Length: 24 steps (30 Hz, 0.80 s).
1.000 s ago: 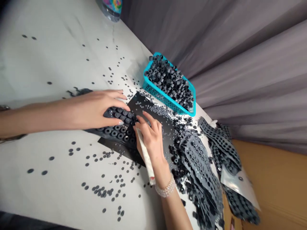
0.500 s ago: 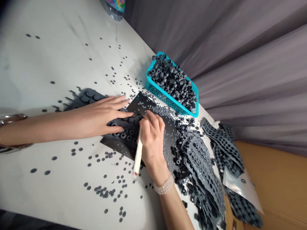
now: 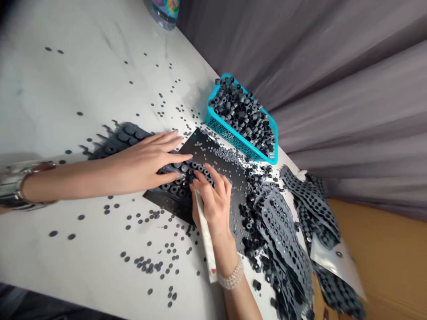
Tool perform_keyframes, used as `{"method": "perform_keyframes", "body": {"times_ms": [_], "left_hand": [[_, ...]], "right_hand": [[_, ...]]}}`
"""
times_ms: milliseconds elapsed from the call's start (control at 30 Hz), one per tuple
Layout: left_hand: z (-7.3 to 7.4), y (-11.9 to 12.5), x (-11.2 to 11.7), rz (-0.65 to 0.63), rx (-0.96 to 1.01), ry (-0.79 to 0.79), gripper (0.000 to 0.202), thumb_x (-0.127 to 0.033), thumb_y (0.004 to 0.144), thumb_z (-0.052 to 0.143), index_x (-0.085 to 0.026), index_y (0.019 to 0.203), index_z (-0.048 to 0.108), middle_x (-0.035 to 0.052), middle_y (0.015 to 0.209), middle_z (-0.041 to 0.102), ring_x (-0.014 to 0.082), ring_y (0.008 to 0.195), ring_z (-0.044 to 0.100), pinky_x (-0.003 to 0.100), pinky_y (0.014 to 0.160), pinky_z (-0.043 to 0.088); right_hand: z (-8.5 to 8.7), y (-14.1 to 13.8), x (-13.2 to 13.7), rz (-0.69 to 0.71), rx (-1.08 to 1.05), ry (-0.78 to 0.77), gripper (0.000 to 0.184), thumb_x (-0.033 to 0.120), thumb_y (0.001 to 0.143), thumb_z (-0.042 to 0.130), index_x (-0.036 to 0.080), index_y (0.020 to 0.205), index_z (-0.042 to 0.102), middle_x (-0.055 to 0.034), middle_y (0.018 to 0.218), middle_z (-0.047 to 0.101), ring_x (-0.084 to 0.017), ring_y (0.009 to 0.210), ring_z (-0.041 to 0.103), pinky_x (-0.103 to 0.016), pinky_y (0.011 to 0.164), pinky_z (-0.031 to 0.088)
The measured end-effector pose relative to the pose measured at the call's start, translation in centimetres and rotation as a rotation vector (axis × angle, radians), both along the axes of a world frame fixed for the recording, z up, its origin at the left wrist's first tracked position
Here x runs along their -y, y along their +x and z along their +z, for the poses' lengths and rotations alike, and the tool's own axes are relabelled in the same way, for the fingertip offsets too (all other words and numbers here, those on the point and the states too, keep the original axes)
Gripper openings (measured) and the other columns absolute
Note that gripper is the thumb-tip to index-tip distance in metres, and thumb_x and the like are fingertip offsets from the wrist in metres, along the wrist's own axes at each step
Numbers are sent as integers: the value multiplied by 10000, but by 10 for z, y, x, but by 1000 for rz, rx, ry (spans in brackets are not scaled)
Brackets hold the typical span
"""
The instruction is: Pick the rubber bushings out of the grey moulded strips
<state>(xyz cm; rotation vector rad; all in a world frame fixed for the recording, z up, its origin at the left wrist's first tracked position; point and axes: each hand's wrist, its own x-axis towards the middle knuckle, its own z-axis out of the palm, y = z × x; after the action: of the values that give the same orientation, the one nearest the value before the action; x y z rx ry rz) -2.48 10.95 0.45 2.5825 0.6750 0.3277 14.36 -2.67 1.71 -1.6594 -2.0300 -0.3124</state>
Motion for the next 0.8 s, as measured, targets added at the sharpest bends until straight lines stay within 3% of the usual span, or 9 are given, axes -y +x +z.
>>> {"method": "perform_keyframes", "body": {"times_ms": [467,800], "left_hand": [[2,2,4,20,-57,19,562,-472,933,458,-200,1425,464,147,1585,269,298,1489,117,466,1189,138],[-2,2,4,23,-33,42,557,-485,930,449,-214,1416,475,110,1586,284,299,1486,144,466,1182,156]], "right_hand": [[0,0,-7,76,237,-18,175,67,875,600,202,973,548,-84,1114,734,-260,1203,603,-426,968,443],[-2,0,-1,55,112,-18,192,76,877,600,220,997,559,-78,1145,716,-254,1233,576,-437,949,470]]}}
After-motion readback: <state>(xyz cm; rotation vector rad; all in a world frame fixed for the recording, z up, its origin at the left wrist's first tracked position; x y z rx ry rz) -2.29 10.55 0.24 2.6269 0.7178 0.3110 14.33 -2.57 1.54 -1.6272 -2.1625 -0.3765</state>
